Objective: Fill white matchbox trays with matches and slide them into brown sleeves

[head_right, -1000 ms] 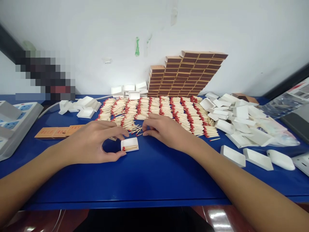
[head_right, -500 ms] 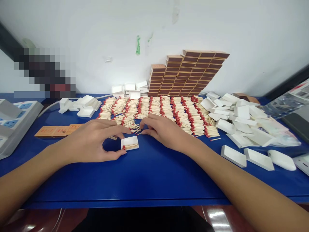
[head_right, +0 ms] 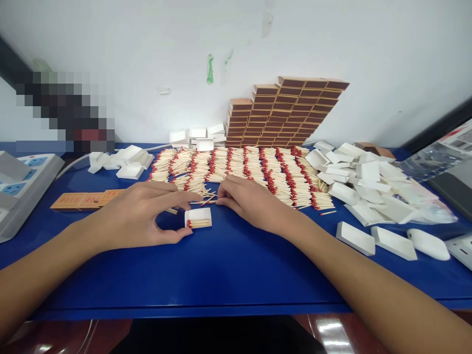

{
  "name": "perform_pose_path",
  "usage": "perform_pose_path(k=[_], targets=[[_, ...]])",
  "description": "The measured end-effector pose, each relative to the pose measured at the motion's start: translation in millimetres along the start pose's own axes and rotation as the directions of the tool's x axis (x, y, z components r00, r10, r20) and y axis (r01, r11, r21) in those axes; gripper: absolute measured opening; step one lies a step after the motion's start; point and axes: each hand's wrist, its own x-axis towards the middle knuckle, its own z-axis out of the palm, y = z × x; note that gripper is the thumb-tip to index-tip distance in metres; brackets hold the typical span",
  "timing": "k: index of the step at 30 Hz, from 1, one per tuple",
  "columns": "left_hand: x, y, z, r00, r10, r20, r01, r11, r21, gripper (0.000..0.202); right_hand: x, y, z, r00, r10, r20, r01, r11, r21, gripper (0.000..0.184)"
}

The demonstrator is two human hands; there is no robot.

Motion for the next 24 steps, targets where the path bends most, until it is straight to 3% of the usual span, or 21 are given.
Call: perform_pose_path(k=[7, 24], targets=[[0.6, -1.5, 1.2, 0.997, 0.067, -0.036, -0.065, 0.997, 0.041, 0.044, -3.2, -4.9, -6.2, 0.999, 0.042, 0.017, -0.041, 0.997, -0.062, 0.018], [1.3, -1.4, 1.5, 0.997, 0.064, -0.047, -0.061, 0.996, 0.066, 0.046, -9.8, -18.2, -9.5, 0.998, 0.027, -0.055, -0.032, 0.995, -0.099, 0.013]])
